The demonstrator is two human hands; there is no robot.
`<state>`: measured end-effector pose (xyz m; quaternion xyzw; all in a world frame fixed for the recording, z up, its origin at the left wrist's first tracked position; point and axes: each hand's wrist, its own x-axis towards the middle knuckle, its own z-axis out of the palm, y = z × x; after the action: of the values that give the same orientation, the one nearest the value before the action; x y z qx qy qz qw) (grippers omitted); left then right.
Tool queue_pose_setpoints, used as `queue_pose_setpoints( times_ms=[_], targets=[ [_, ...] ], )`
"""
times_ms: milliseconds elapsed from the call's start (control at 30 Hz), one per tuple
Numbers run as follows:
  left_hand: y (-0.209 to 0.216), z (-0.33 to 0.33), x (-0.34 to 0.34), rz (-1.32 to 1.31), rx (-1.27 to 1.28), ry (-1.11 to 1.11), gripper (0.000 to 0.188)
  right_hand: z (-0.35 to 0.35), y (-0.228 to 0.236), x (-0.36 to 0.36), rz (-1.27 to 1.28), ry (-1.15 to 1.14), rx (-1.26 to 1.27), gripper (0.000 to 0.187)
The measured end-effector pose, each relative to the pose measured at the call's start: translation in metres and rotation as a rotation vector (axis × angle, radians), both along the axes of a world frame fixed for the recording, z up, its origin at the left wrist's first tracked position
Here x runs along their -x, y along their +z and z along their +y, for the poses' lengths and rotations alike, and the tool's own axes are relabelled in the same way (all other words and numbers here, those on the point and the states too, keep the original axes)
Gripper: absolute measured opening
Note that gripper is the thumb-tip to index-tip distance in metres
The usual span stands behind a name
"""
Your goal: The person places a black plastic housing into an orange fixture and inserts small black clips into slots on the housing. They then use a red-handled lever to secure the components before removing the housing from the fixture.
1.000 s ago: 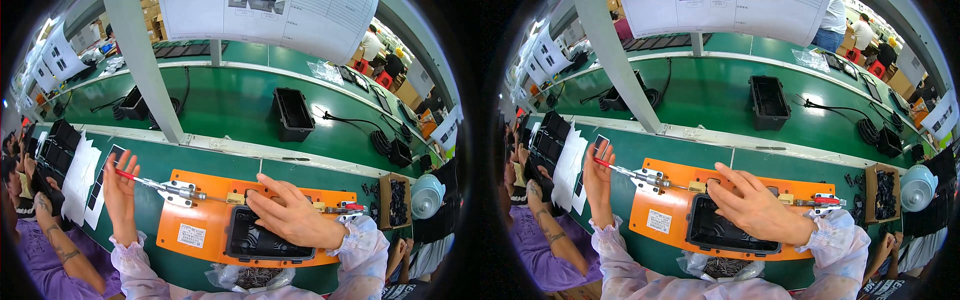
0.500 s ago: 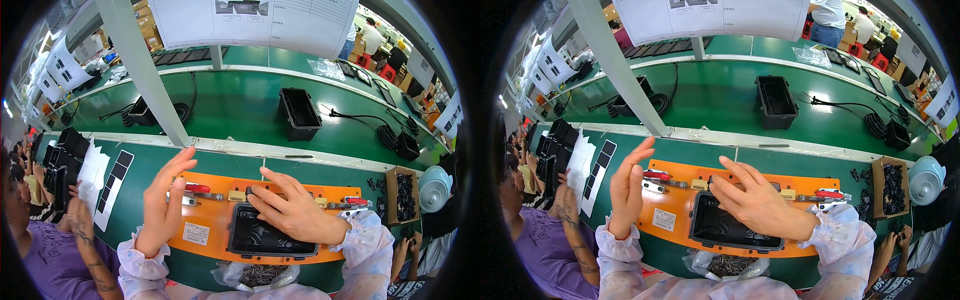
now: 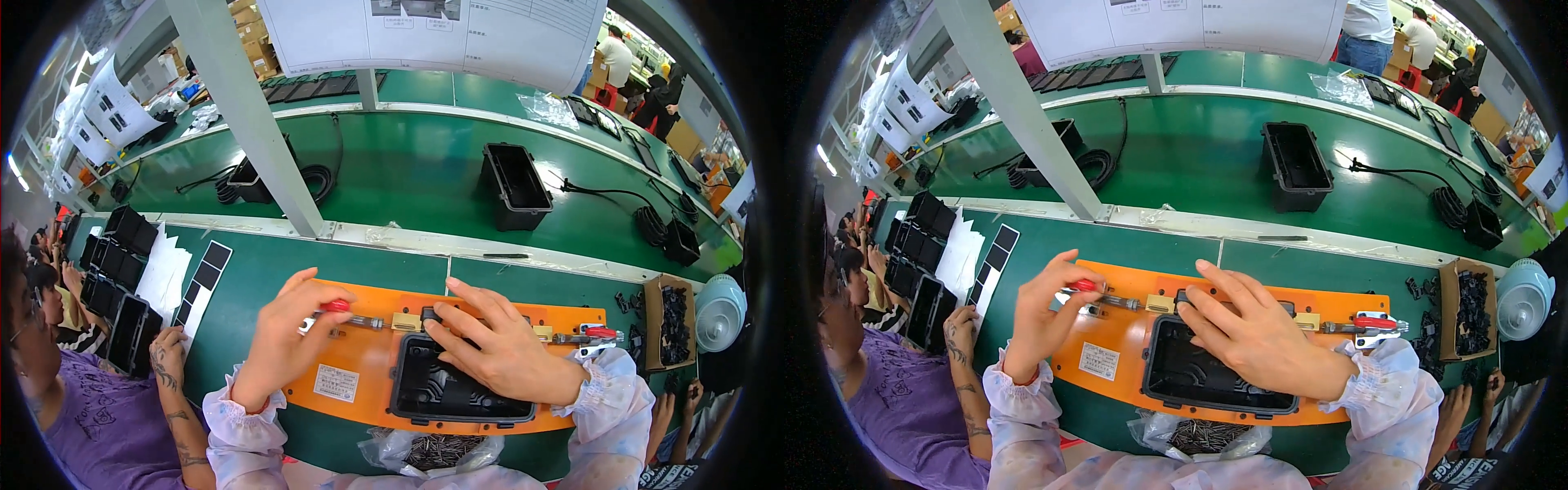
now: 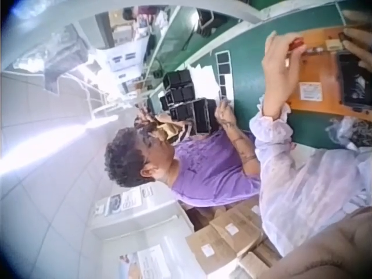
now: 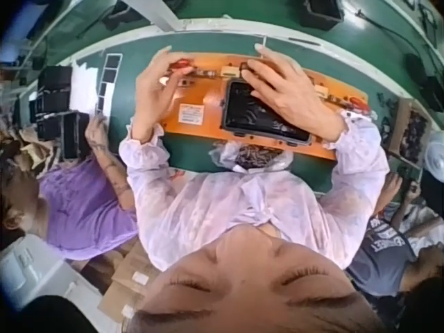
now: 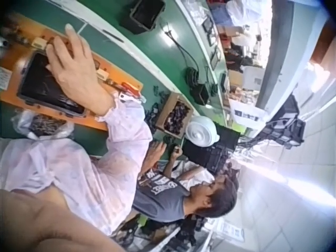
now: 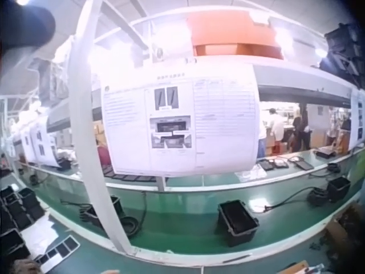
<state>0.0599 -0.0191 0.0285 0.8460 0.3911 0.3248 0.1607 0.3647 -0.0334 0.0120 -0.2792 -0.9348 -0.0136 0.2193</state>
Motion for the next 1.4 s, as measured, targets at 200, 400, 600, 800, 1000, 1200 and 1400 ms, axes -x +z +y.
queue_pose_setpoints(
  times_ms=[200, 400, 600, 800, 1000, 1200, 1400],
  targets=[
    [0.007, -0.001, 0.032, -0.714, 0.166, 0.181, 0.019, -0.001, 0.002, -0.001, -0.022, -0.001, 0.018, 0.042],
    [0.000, 0.005, 0.051, -0.910, 0.157, 0.158, 0.023, 0.000, 0.003, 0.000, -0.022, 0.002, 0.033, 0.043],
    [-0.015, 0.010, 0.087, -1.093, 0.209, 0.244, 0.027, 0.000, 0.001, 0.000, 0.004, 0.002, 0.040, 0.048],
    [-0.071, 0.015, 0.126, -1.389, 0.446, 0.400, 0.042, 0.000, 0.001, 0.000, 0.002, 0.004, 0.041, 0.049],
    [-0.092, 0.013, 0.130, -1.557, 0.571, 0.354, 0.038, 0.001, -0.002, -0.001, 0.017, 0.030, 0.055, 0.052],
    [-0.095, 0.014, 0.121, -1.635, 0.492, 0.381, 0.032, 0.002, -0.003, -0.001, 0.012, 0.039, 0.053, 0.052],
    [-0.089, 0.013, 0.113, -1.501, 0.409, 0.445, 0.034, 0.004, 0.000, 0.007, 0.017, 0.011, 0.178, 0.057]
  ],
)
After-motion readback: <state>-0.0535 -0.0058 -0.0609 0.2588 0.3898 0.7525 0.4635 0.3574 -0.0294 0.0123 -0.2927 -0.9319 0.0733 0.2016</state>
